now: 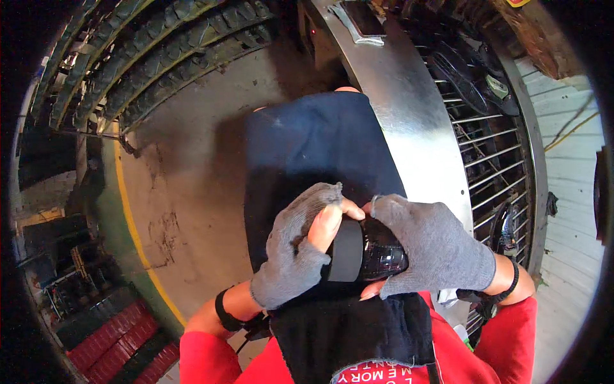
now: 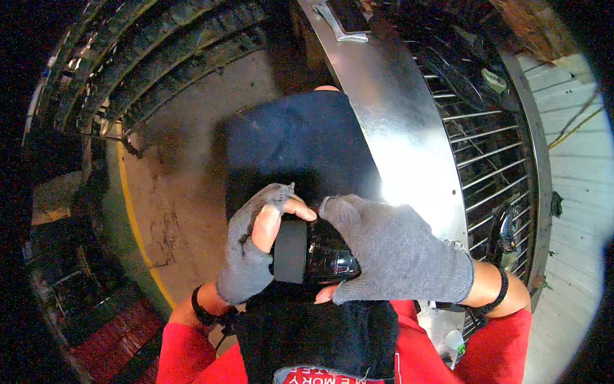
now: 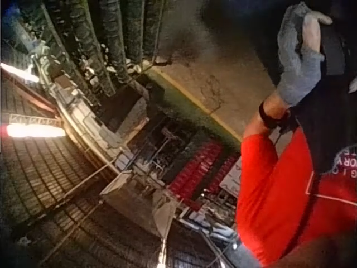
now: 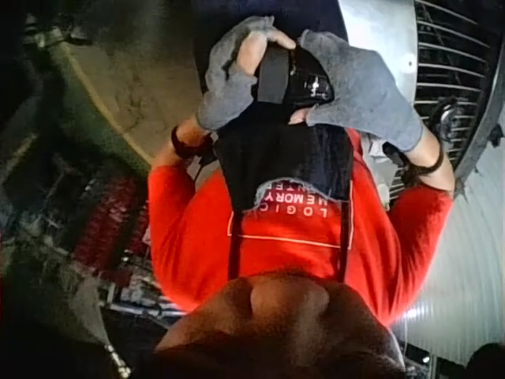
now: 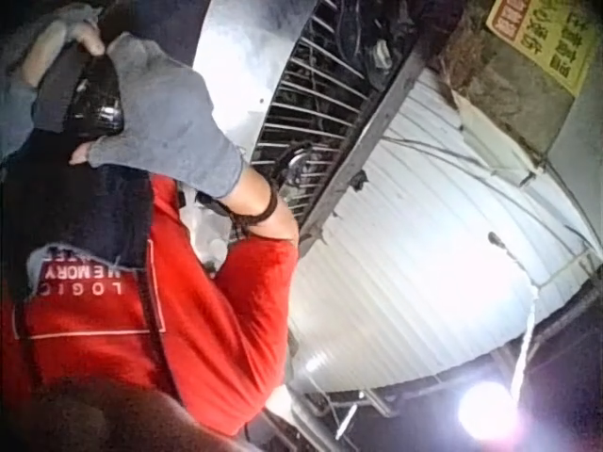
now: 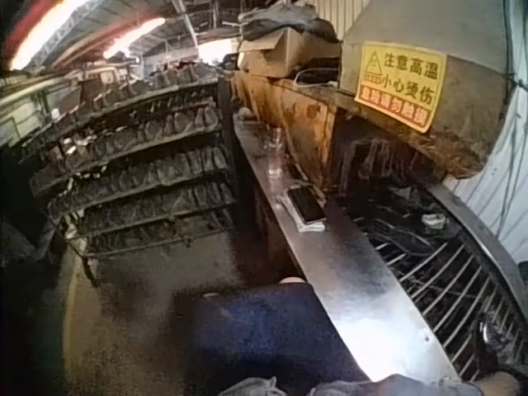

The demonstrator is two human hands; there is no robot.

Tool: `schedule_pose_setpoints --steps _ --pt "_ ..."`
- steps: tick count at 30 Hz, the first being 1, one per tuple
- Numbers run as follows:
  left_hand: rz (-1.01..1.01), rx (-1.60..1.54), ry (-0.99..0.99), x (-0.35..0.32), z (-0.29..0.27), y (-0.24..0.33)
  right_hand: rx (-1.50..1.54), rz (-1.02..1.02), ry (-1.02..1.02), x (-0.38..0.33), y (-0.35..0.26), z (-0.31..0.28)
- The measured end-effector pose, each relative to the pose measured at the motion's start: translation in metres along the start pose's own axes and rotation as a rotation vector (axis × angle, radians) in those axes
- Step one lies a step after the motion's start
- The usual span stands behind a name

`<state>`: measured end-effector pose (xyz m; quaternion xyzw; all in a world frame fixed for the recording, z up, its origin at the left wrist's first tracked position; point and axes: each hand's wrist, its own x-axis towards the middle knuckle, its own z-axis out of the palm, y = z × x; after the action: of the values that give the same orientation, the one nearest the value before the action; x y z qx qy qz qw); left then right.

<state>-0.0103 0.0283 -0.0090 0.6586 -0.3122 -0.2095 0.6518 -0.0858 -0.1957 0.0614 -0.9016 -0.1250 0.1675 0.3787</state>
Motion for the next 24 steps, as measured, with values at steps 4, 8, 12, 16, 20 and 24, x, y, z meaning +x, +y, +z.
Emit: schedule_pose_setpoints --steps 4,8,12,16,20,24 --pt "-0.188 -0.181 0.119 0.005 0.018 0.003 -0.142 -0.073 -0.039 -0.006 0.004 0.012" --pt "-0.205 -0.342 0.158 -0.004 0.029 0.008 -0.203 -0.17 0.089 -0.018 0.005 0.031" --pt "-0.125 -0.334 0.14 -0.013 0.028 0.008 -0.169 -0.241 0.19 -0.02 0.0 0.035" --pt "-0.017 -0.364 0.11 -0.013 0.03 0.003 -0.237 -0.336 0.186 -0.013 -0.002 0.029" --pt "0.108 -0.231 -0.123 0.008 0.012 -0.005 -0.309 -0.357 0.052 -0.004 -0.005 0.016" --pt "-0.032 -0.313 -0.094 0.015 0.002 -0.015 -0.19 -0.351 0.149 0.022 -0.003 0.014"
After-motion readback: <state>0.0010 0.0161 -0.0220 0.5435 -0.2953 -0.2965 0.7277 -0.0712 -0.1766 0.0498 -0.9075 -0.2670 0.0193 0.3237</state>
